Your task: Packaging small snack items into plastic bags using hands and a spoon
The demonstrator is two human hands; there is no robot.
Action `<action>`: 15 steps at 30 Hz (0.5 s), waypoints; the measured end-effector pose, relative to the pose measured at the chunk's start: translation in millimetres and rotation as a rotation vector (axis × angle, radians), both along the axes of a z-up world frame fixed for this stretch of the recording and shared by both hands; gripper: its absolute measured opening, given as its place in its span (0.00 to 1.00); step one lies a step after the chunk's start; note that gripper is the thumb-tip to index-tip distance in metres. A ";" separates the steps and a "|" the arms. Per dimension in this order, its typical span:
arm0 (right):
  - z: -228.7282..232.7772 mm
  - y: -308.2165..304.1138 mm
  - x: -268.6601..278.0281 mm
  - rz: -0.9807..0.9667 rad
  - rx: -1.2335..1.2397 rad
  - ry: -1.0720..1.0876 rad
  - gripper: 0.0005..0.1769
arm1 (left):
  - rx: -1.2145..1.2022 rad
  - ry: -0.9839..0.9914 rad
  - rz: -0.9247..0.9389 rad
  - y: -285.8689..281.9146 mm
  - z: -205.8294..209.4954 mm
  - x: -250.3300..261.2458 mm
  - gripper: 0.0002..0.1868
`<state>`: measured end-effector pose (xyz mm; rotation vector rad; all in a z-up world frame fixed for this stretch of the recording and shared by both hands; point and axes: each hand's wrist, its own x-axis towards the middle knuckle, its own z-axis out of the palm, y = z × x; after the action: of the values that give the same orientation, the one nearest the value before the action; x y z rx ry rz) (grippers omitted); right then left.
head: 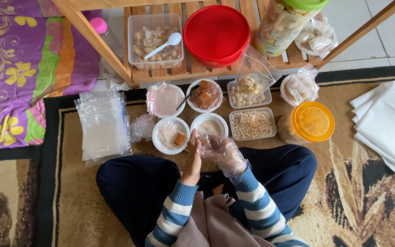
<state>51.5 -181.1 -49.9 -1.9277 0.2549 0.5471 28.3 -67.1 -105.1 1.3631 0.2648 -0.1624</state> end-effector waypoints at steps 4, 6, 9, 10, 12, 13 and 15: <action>46.2 -9.3 13.9 0.100 -0.096 -0.328 0.24 | -0.159 0.026 -0.047 -1.2 -16.7 4.8 0.34; 47.8 -38.9 39.9 0.152 -0.251 -0.435 0.24 | -0.181 0.003 -0.051 3.4 -23.2 8.0 0.35; 34.5 -115.3 100.7 0.107 -0.398 -0.708 0.22 | -0.281 0.035 -0.021 18.8 -18.1 8.8 0.37; 30.8 -143.7 120.4 0.068 -0.502 -0.904 0.21 | -0.308 0.058 -0.018 24.0 -19.3 6.8 0.36; 40.6 -175.2 142.2 0.033 -0.604 -1.104 0.21 | -0.337 0.079 -0.012 30.7 -26.9 3.5 0.35; 53.7 -178.5 144.1 0.136 -0.589 -0.969 0.17 | -0.363 0.105 -0.010 32.3 -33.3 2.4 0.32; 62.6 -180.4 150.7 0.243 -0.572 -0.834 0.14 | -0.390 0.131 -0.004 33.4 -38.7 -2.0 0.29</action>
<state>202.1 -361.6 12.7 -2.5788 -0.4081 -0.2451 26.3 -33.7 -143.8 0.9676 0.3216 -0.2920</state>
